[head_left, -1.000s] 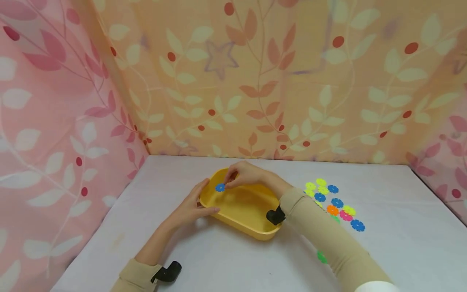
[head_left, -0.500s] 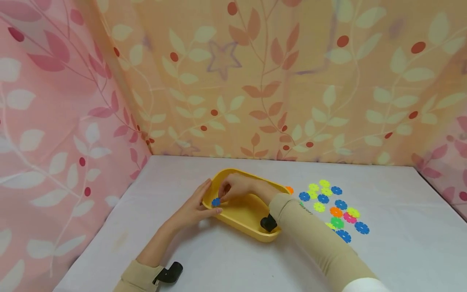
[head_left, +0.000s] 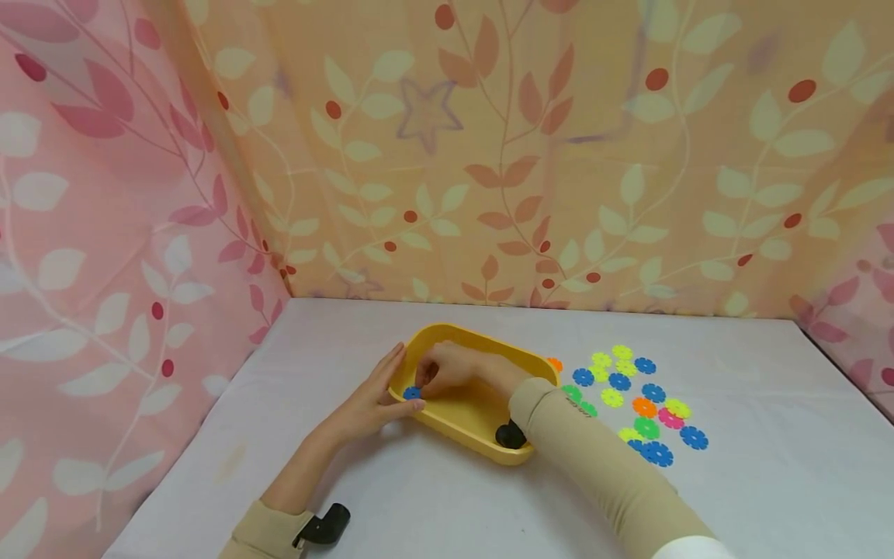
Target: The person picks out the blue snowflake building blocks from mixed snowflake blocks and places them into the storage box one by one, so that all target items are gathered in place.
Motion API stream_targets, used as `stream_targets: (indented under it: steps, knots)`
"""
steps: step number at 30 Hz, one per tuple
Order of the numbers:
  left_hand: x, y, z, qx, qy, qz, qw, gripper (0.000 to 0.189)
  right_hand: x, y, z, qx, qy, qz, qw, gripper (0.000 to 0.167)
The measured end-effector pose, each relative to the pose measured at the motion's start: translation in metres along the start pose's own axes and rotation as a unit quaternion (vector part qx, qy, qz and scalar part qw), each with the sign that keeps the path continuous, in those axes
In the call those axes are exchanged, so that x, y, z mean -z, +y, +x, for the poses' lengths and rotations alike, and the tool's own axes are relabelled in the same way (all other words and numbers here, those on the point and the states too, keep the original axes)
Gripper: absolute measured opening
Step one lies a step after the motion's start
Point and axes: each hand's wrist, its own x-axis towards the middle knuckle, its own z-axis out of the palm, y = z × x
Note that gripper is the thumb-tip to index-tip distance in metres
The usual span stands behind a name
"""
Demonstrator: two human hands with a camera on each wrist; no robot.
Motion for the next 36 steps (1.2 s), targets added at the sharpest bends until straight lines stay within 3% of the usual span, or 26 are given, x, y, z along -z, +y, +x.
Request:
stream_targets:
  steps: [12,19,27,36]
  knots:
    - [-0.002,-0.002,0.002,0.001,-0.004,-0.004,1.0,0.094,0.006,0.003,-0.009,-0.017,0.008,0.026,0.9995,0.015]
    - [0.0,0.003,0.001,0.017,-0.008,0.008,0.9998,0.099,0.029,0.005,-0.025,-0.01,0.058,0.051,0.997,0.022]
    - [0.001,0.001,0.002,0.011,-0.002,0.031,0.9994,0.101,0.072,-0.006,-0.072,-0.009,0.139,0.118,0.9832,0.03]
    - [0.0,0.001,0.0,-0.002,-0.001,0.016,0.9999,0.098,0.093,0.017,-0.142,-0.078,0.213,0.186,0.9561,0.028]
